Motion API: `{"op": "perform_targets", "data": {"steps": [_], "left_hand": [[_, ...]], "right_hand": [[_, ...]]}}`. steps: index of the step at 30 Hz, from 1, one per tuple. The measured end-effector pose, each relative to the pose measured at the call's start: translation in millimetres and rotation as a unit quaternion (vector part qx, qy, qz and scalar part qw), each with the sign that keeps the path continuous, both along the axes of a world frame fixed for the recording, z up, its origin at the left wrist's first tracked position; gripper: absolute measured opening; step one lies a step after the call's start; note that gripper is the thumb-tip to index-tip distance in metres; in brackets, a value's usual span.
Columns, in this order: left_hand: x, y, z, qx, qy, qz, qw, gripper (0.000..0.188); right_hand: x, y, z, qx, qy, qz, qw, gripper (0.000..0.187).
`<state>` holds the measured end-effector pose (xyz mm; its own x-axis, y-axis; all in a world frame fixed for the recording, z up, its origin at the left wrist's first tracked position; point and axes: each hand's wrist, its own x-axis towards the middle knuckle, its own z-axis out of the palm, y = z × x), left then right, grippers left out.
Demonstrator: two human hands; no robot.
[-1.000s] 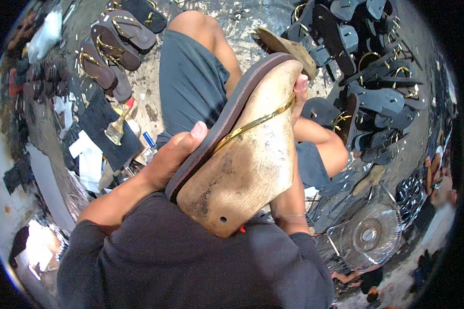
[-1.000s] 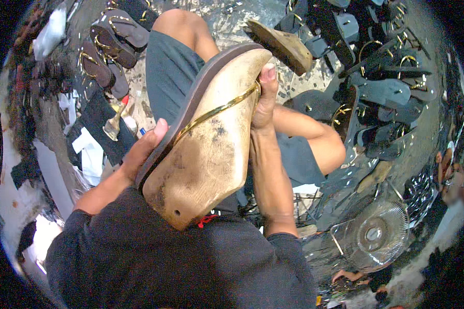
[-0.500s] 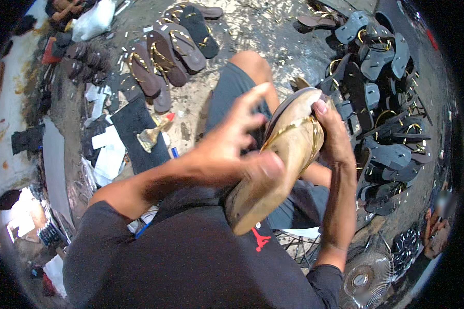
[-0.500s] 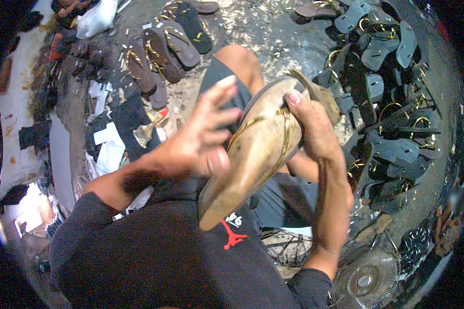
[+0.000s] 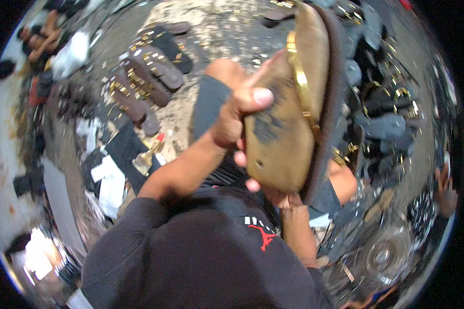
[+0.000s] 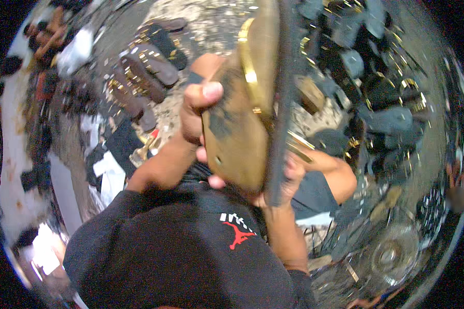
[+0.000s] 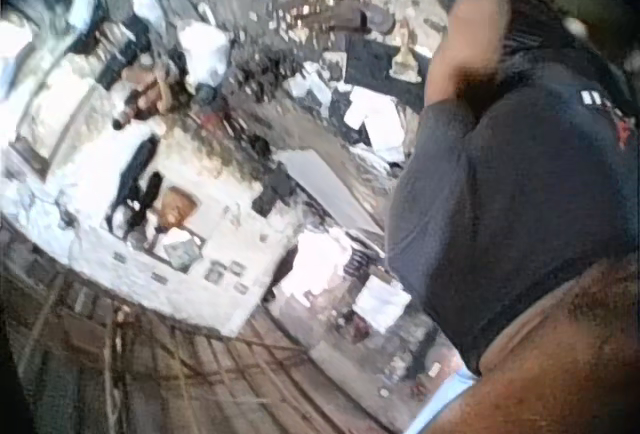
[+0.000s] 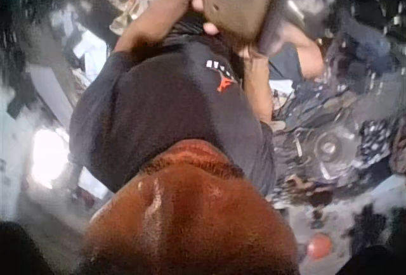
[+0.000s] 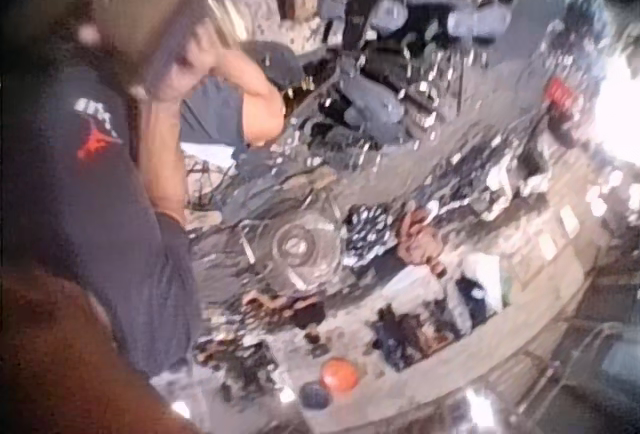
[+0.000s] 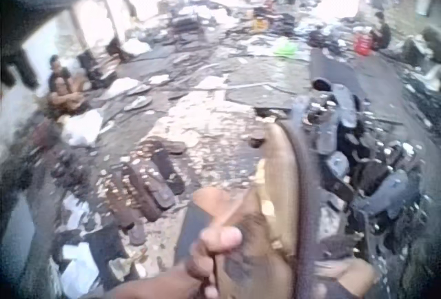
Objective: The person sits on the floor and repeatedly picks up flip-flop soles and straps, aligns the strap into the sole, and presses them together. The person handles multiple flip-flops one at a time, turning them over and pressing the strap into place.
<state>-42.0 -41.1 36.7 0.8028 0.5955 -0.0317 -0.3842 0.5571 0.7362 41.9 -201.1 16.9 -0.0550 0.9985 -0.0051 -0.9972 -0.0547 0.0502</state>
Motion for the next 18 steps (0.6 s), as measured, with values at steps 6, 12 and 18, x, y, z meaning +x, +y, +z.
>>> {"op": "perform_targets", "data": {"steps": [6, 12, 18], "left_hand": [[-5.7, -18.6, -18.0, -0.083, 0.089, -0.073, 0.99, 0.067], [-15.2, -20.5, -40.5, 0.169, 0.205, -0.013, 0.964, 0.06], [-22.5, -21.0, -35.3, 0.23, 0.226, -0.04, 0.946, 0.06]], "right_hand": [[38.7, 8.4, -19.1, -0.148, -0.607, -0.202, 0.754, 0.081], [26.9, 13.6, -23.7, -0.134, -0.505, -0.15, 0.839, 0.087], [38.4, 21.4, -33.4, -0.177, -0.431, -0.082, 0.881, 0.084]]}}
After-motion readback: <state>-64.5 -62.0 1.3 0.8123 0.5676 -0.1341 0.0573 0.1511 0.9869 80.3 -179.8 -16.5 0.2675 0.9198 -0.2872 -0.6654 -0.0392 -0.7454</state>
